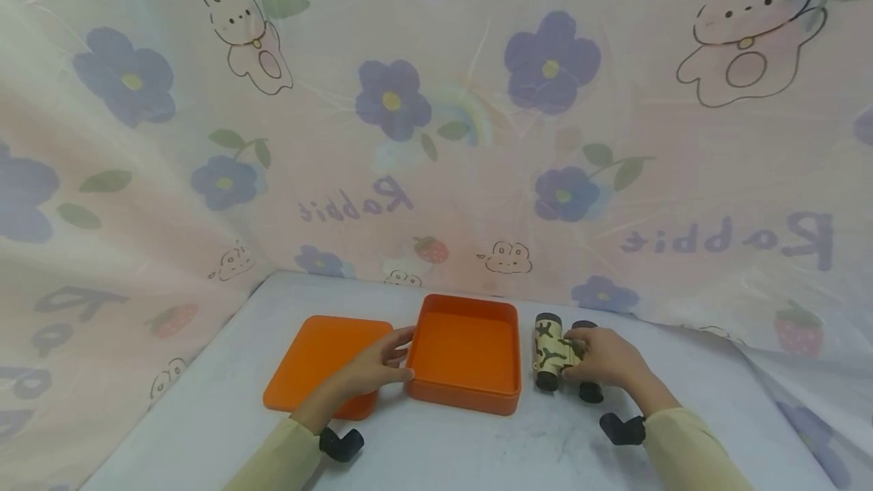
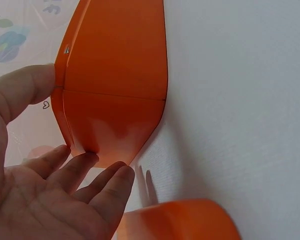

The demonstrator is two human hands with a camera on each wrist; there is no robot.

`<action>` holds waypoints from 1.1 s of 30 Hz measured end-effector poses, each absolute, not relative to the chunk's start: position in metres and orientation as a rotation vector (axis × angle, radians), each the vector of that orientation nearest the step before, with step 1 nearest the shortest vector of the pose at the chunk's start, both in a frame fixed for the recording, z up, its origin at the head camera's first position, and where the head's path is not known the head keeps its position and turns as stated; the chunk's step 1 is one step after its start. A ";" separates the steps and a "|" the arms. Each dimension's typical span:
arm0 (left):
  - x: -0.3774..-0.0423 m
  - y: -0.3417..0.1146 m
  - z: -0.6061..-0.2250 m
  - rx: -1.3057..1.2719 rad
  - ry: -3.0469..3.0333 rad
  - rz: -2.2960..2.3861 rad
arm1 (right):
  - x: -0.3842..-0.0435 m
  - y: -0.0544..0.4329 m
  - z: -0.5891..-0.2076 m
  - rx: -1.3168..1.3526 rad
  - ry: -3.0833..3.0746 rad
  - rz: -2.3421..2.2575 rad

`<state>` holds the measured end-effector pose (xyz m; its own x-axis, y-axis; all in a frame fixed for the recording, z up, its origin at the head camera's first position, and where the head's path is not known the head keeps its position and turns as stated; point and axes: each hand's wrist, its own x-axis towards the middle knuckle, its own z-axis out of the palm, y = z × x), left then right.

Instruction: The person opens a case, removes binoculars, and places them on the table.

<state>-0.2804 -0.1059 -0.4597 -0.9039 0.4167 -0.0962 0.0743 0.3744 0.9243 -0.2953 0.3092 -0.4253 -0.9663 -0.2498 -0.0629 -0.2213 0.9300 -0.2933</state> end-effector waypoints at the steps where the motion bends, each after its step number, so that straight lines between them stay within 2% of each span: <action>1: -0.280 -0.106 -0.460 0.433 2.324 1.541 | -0.295 0.309 -0.426 -0.370 2.986 -0.436; 12: -0.278 -0.103 -0.461 0.436 2.325 1.530 | -0.295 0.311 -0.439 -0.394 2.985 -0.469; 33: -0.277 -0.099 -0.463 0.494 2.334 1.526 | -0.295 0.312 -0.438 -0.318 2.958 -0.433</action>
